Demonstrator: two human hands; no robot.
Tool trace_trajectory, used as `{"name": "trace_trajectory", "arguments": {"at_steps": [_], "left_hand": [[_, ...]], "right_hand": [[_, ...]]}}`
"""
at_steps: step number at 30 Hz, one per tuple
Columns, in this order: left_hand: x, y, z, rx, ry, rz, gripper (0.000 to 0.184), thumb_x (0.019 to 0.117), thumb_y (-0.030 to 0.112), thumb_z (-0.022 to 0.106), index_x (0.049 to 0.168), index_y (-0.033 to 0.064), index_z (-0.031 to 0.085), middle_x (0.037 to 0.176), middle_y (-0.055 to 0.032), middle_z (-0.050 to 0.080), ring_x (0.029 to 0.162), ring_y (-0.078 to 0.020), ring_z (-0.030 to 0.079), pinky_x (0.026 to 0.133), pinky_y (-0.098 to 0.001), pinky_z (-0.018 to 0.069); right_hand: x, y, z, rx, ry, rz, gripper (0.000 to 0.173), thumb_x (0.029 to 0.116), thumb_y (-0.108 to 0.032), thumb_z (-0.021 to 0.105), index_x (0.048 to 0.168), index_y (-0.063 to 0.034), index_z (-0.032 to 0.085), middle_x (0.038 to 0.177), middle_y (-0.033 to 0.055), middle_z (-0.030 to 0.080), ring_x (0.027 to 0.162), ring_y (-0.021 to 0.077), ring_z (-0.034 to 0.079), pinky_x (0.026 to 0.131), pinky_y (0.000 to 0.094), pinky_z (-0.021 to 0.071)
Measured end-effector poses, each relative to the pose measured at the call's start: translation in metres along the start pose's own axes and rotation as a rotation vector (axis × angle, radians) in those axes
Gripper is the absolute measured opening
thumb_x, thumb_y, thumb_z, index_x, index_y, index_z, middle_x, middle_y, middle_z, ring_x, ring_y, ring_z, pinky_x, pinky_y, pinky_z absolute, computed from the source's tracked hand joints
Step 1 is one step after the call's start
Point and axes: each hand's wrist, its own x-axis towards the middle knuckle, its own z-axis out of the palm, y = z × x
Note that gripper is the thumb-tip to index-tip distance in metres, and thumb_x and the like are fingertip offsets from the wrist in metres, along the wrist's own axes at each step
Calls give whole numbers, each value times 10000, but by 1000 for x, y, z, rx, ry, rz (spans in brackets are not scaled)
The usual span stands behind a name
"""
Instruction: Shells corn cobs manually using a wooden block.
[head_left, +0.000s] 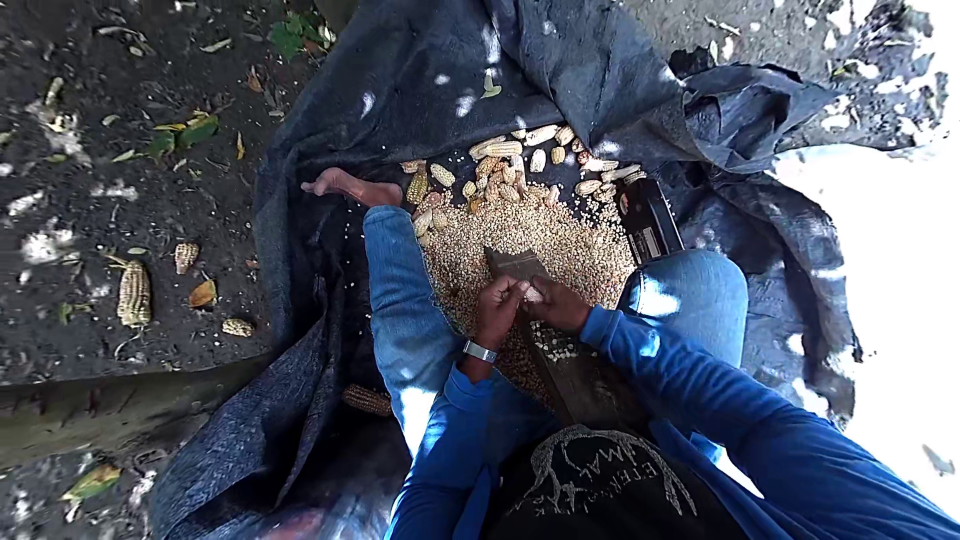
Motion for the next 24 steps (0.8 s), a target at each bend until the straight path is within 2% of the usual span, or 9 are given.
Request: {"name": "trace_trajectory", "arguments": {"at_steps": [2, 4, 6, 7, 10, 12, 15, 19, 24], "left_hand": [[-1, 1, 2, 21, 20, 26, 146, 964, 79, 657, 829, 27, 671, 727, 34, 620, 632, -21, 543, 637, -220, 488], [0, 2, 3, -17, 63, 20, 166, 962, 81, 658, 801, 45, 650, 702, 38, 602, 601, -27, 536, 598, -219, 489], [1, 1, 1, -76, 100, -14, 202, 966, 84, 655, 766, 66, 633, 686, 48, 578, 600, -29, 511, 596, -217, 462], [1, 0, 0, -111, 113, -31, 222, 971, 90, 647, 750, 81, 621, 657, 58, 559, 569, -21, 492, 558, -204, 442], [1, 1, 0, -226, 119, -69, 251, 988, 68, 581, 740, 107, 600, 596, 69, 533, 510, -16, 473, 509, -186, 424], [0, 1, 2, -300, 124, -102, 251, 1000, 57, 547, 762, 92, 621, 621, 51, 585, 521, -17, 515, 518, -180, 460], [0, 1, 4, -304, 120, -114, 219, 1013, 73, 544, 818, 69, 644, 684, 26, 634, 571, -39, 569, 567, -204, 506], [-1, -2, 6, -142, 26, -84, 133, 965, 137, 652, 1025, 18, 658, 849, 2, 662, 700, -57, 600, 659, -241, 532], [-1, -6, 11, -172, 149, -33, 73, 969, 112, 660, 941, 46, 668, 710, 25, 624, 569, -36, 527, 542, -205, 460]], "right_hand": [[3, 0, 5, -37, 52, 6, 386, 967, -220, 672, 1228, 57, 614, 1082, 239, 687, 1022, 340, 678, 955, 540, 517], [2, -2, 5, 83, 34, -9, 439, 954, -250, 704, 1257, 48, 592, 1101, 202, 686, 1007, 262, 680, 944, 458, 537], [-3, -9, 1, 292, -43, 24, 469, 969, -302, 676, 1300, -2, 532, 1043, 107, 655, 862, 131, 642, 789, 319, 550], [-5, -13, 0, 391, -68, 63, 421, 1005, -350, 607, 1273, -38, 519, 903, 33, 586, 694, 73, 546, 629, 258, 478], [0, -13, 0, 478, -42, 63, 306, 1066, -368, 525, 1017, -67, 551, 682, -41, 477, 519, 34, 432, 492, 207, 385], [7, -5, 2, 334, 33, -72, 274, 1033, -281, 600, 938, -24, 588, 729, -7, 552, 612, 45, 492, 601, 240, 431], [10, -3, 2, 41, 136, -122, 312, 967, -274, 696, 1047, 22, 639, 866, 137, 678, 799, 226, 655, 786, 453, 539], [3, -14, 1, -215, 343, -118, 291, 927, -190, 720, 1100, 30, 641, 817, 220, 692, 784, 411, 699, 724, 613, 540], [3, -5, -5, -267, 394, -269, 492, 885, -280, 764, 1253, 17, 628, 1027, 215, 710, 908, 389, 710, 789, 591, 572]]}}
